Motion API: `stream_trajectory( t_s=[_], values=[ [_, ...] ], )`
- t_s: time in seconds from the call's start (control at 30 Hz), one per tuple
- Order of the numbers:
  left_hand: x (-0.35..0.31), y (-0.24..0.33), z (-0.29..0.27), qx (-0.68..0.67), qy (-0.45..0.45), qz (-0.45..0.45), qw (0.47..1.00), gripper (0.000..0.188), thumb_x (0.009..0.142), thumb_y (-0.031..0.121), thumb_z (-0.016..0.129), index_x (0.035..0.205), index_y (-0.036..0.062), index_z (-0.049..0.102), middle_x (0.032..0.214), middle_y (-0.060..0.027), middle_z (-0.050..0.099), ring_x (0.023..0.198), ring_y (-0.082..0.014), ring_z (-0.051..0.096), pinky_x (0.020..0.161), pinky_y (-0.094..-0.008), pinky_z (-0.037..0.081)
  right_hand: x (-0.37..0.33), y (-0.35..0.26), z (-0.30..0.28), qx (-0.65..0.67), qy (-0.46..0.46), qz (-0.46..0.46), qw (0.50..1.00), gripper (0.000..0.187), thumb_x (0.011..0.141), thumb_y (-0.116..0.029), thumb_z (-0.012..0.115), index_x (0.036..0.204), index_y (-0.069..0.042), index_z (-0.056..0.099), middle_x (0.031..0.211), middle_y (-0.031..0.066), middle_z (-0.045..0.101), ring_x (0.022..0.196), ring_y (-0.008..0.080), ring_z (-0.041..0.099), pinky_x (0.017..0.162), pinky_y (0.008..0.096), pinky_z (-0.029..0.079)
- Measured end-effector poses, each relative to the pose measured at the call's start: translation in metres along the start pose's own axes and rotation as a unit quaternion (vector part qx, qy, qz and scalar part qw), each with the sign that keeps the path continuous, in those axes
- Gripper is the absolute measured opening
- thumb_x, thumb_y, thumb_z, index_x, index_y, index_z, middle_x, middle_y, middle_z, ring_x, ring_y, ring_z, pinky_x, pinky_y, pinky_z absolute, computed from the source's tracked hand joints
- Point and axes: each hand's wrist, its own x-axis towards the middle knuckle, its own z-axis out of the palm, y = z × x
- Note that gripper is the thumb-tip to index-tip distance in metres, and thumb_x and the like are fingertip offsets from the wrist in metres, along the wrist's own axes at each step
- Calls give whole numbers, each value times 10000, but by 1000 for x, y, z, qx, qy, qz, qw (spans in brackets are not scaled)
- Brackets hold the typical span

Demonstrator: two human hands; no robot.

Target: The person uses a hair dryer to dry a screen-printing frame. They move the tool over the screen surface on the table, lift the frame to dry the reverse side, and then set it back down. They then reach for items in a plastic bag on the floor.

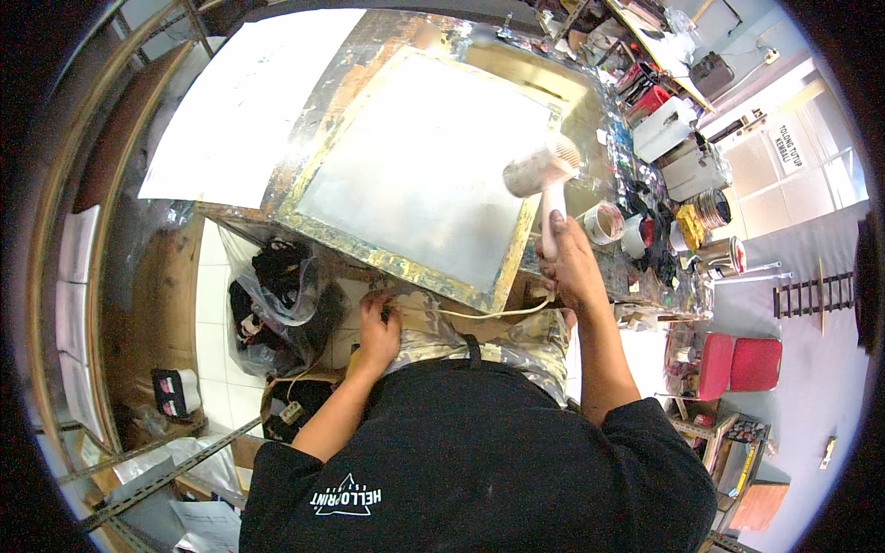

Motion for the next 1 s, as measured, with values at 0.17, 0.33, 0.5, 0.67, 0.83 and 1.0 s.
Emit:
stream_trajectory(
  t_s=[0.17, 0.33, 0.5, 0.67, 0.83, 1.0],
  values=[
    [3, 5, -3, 0, 6, 21, 1000, 371, 954, 236, 599, 1235, -6, 600, 1312, -272, 499, 1216, -450, 481, 1053, -500, 387, 14, 1, -5, 70, 56, -14, 996, 382, 1029, -499, 486, 1072, -120, 499, 739, -4, 494, 498, 68, 392, 401, 222, 311],
    [2, -1, -1, 20, 12, 14, 1000, 375, 950, 232, 602, 1241, -4, 602, 1316, -276, 503, 1222, -449, 480, 1051, -501, 388, 23, -2, 12, 81, -34, -21, 996, 423, 1035, -508, 463, 1116, -94, 489, 755, 13, 509, 531, 84, 427, 422, 237, 354],
    [2, -3, -1, 12, 13, 3, 1000, 380, 954, 242, 599, 1248, 1, 603, 1325, -271, 504, 1224, -447, 483, 1051, -503, 389, 36, -5, 24, 43, -9, -12, 999, 415, 1047, -487, 447, 1101, -78, 484, 763, 26, 523, 549, 94, 452, 436, 252, 376],
    [1, 0, 1, 6, 13, -12, 1000, 383, 963, 270, 598, 1241, 7, 606, 1326, -264, 494, 1229, -446, 480, 1054, -496, 388, 36, 4, 21, 55, 23, -20, 998, 393, 1048, -497, 436, 1033, -108, 485, 738, -3, 481, 488, 69, 376, 392, 228, 320],
    [4, -1, -1, -5, 1, 3, 1000, 372, 960, 258, 600, 1232, 4, 607, 1306, -257, 496, 1225, -445, 476, 1055, -490, 387, 31, 11, 18, 26, -25, -26, 999, 396, 1049, -505, 429, 1042, -110, 465, 734, -7, 474, 486, 64, 362, 394, 229, 323],
    [3, 6, -5, -6, 8, -2, 1000, 364, 952, 238, 599, 1235, 8, 605, 1292, -259, 502, 1210, -453, 479, 1051, -489, 390, 20, -5, 37, 37, -84, 21, 996, 389, 1046, -508, 434, 1062, -120, 456, 732, -15, 468, 489, 57, 365, 399, 225, 323]
  ],
)
